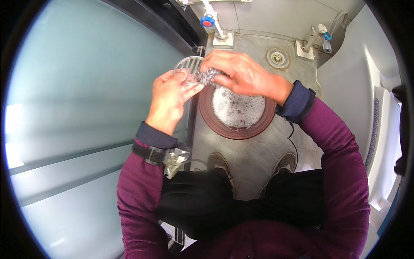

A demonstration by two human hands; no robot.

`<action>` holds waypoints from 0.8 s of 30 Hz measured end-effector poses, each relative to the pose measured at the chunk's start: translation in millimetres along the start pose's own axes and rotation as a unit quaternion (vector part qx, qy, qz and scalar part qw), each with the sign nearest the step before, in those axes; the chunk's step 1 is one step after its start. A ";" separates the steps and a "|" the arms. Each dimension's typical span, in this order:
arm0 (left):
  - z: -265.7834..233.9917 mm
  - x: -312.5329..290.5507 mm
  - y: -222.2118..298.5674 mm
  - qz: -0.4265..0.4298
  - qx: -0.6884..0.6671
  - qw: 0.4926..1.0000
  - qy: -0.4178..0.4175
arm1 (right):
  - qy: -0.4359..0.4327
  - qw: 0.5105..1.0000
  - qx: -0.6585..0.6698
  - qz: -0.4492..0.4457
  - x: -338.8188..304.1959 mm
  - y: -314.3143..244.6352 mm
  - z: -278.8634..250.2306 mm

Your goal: The person scrubs two circular drain covers with a steel wool pad in a bucket of soapy water, then rinses them under a running tap. The covers are handled one at a time, scrubbed on both sides, and rinsed before being set aside.

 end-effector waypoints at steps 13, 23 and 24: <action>7.4 -2.8 6.2 -0.026 0.014 0.999 -0.033 | -0.061 0.995 0.073 0.029 -16.8 2.4 -12.1; 5.6 -8.9 8.3 -0.067 -0.025 0.997 -0.014 | -0.004 0.991 0.132 -0.007 -11.6 -30.5 -4.9; 6.1 -9.3 8.6 -0.061 -0.015 0.998 -0.021 | -0.006 0.995 0.103 -0.016 -10.6 -34.2 -4.4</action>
Point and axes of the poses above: each hand's wrist, its own x-axis towards the middle knuckle, its own z-axis out of the palm, y = z × x, the point moved 5 cm from there along x, towards the middle knuckle, and after that the axes turned 12 degrees about z, right-handed, at the moved point
